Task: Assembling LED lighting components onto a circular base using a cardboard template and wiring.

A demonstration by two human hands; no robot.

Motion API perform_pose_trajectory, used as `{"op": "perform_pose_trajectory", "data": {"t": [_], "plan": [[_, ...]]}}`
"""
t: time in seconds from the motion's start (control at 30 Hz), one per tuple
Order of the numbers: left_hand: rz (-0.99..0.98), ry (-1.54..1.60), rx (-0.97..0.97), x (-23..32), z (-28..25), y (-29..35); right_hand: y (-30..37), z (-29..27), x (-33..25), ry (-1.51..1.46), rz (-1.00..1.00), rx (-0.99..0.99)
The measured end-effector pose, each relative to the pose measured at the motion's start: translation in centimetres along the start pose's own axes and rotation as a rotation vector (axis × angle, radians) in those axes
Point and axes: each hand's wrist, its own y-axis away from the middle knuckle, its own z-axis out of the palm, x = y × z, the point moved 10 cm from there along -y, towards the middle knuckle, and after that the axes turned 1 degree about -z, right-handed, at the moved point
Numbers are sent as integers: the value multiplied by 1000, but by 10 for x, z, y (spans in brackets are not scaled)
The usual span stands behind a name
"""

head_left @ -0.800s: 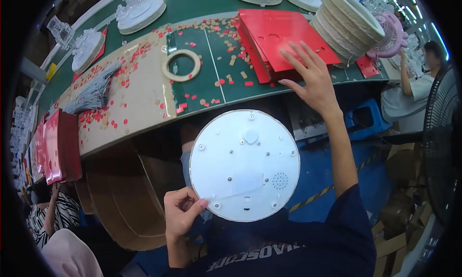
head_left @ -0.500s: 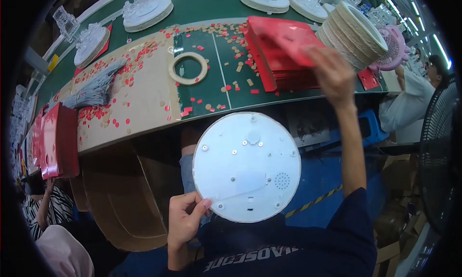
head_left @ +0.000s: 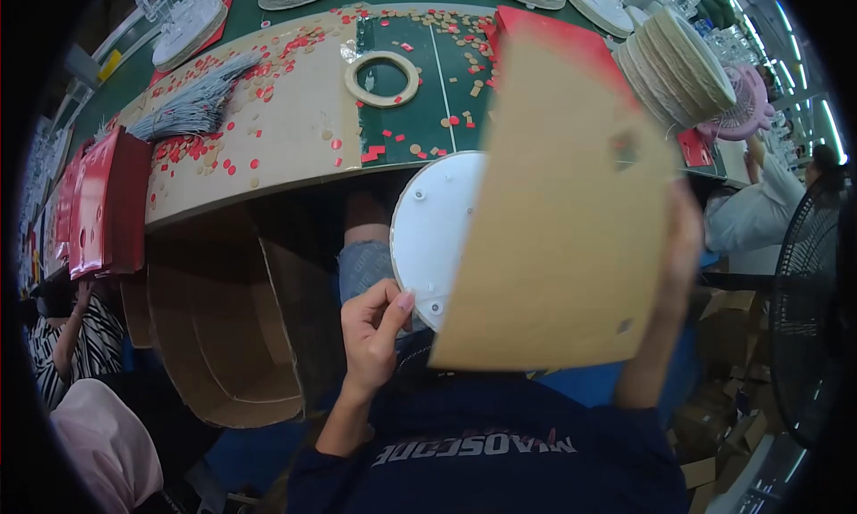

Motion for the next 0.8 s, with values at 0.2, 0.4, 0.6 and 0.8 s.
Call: {"op": "perform_pose_trajectory", "data": {"t": [0.2,0.4,0.6,0.8], "plan": [[-34,211,70,-12,-3,13,57,78,61,-357,391,117],[11,53,52,-9,-3,22,54,74,68,-47,340,45],[-172,127,46,-21,-13,24,66,90,66,-314,328,31],[-204,130,97,-16,-19,22,67,91,62,-354,256,66]]}}
